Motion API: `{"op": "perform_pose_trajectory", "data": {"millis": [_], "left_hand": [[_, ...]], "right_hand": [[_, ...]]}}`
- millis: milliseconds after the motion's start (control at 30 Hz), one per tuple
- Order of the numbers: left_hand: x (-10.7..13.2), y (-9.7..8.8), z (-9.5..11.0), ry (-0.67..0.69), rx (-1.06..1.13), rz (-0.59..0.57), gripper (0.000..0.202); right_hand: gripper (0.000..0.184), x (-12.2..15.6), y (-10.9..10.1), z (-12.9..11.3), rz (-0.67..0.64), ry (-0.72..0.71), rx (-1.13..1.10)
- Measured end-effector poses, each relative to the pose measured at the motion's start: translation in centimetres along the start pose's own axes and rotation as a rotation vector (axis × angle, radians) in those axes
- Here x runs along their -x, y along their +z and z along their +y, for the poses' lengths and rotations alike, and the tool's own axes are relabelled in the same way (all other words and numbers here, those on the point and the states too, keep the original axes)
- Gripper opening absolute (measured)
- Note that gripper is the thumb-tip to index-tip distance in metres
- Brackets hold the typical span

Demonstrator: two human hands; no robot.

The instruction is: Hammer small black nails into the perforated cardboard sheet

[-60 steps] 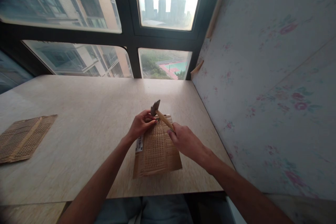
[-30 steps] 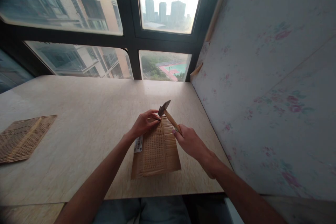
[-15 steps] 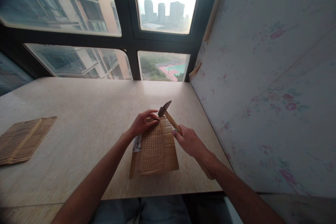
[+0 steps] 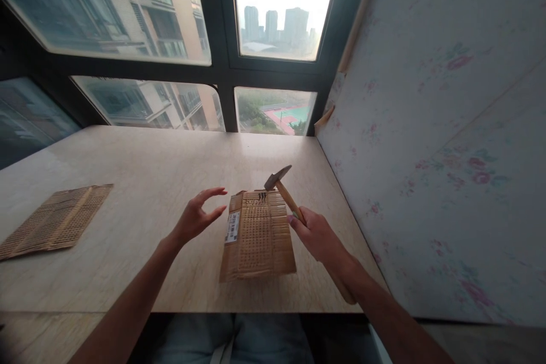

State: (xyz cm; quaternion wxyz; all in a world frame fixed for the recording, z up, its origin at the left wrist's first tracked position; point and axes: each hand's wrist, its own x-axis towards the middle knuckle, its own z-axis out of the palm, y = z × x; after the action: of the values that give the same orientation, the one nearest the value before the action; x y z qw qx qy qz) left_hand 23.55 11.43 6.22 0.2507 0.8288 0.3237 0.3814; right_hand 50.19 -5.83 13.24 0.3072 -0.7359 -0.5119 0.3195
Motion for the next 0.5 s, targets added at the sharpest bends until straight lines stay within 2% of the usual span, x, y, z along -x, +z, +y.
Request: {"op": "perform_pose_trajectory", "data": {"millis": [100, 267, 400, 500], "left_hand": [[4.2, -4.2, -1.4, -0.145, -0.163, 0.066, 0.031], [13.6, -11.7, -3.0, -0.535, -0.467, 0.214, 0.032], [21.5, -16.8, -2.7, -0.882, -0.745, 0.355, 0.034], [25.9, -19.6, -2.1, -1.107, -0.918, 0.359, 0.038]], "right_hand": [[0.032, 0.7, 0.4, 0.0, -0.008, 0.009, -0.059], [0.044, 1.8, 1.6, 0.0, -0.069, 0.034, -0.173], [0.049, 1.9, 2.3, 0.4, -0.071, 0.026, -0.196], [0.051, 1.4, 3.0, 0.8, -0.145, 0.053, -0.224]]}}
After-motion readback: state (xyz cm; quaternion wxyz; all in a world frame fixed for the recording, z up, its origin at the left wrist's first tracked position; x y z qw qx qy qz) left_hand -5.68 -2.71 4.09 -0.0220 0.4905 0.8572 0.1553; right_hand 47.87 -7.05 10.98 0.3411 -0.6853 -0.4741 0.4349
